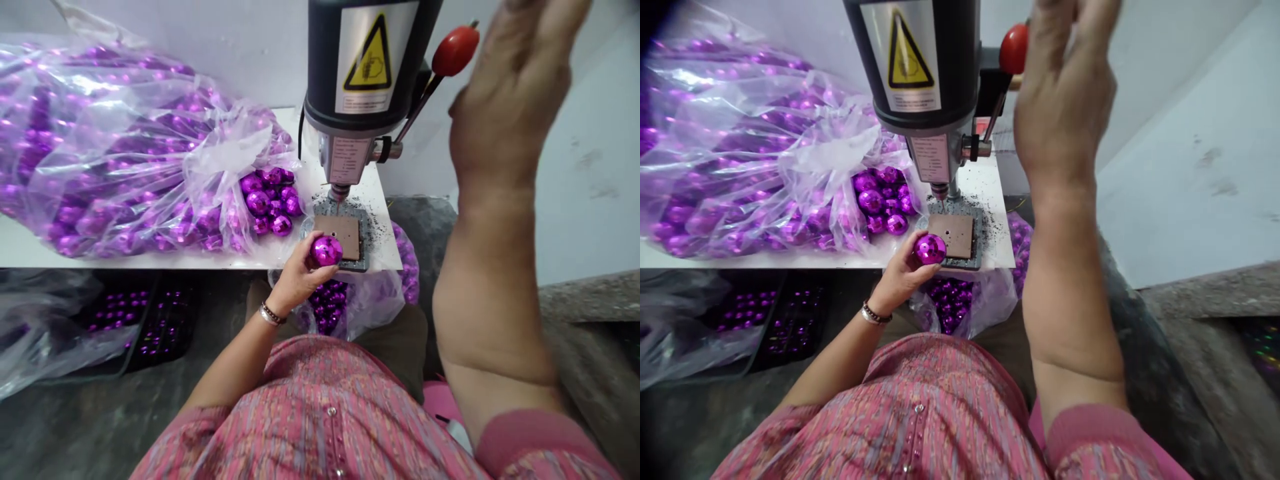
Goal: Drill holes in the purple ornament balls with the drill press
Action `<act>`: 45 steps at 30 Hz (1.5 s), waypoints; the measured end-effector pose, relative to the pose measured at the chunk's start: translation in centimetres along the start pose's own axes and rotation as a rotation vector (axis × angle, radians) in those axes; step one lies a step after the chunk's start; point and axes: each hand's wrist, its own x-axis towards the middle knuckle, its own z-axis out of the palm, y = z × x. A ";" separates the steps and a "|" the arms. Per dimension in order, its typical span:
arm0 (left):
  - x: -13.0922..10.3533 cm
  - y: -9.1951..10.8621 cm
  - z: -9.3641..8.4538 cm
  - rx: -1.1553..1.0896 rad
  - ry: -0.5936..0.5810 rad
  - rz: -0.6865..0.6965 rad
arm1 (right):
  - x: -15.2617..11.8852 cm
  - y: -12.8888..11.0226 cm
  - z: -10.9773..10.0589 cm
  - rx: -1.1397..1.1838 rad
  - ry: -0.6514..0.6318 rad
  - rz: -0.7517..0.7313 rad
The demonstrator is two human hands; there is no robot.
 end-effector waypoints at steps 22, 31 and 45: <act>-1.0 1.1 1.6 0.117 -0.074 0.109 | -18.9 3.7 -1.4 0.217 -0.702 0.359; -1.4 0.0 1.7 0.166 -0.062 0.051 | -20.5 4.0 0.2 0.194 -0.613 0.484; -1.5 0.2 1.8 -0.011 -0.046 -0.097 | -17.9 5.3 0.7 0.167 -0.546 0.465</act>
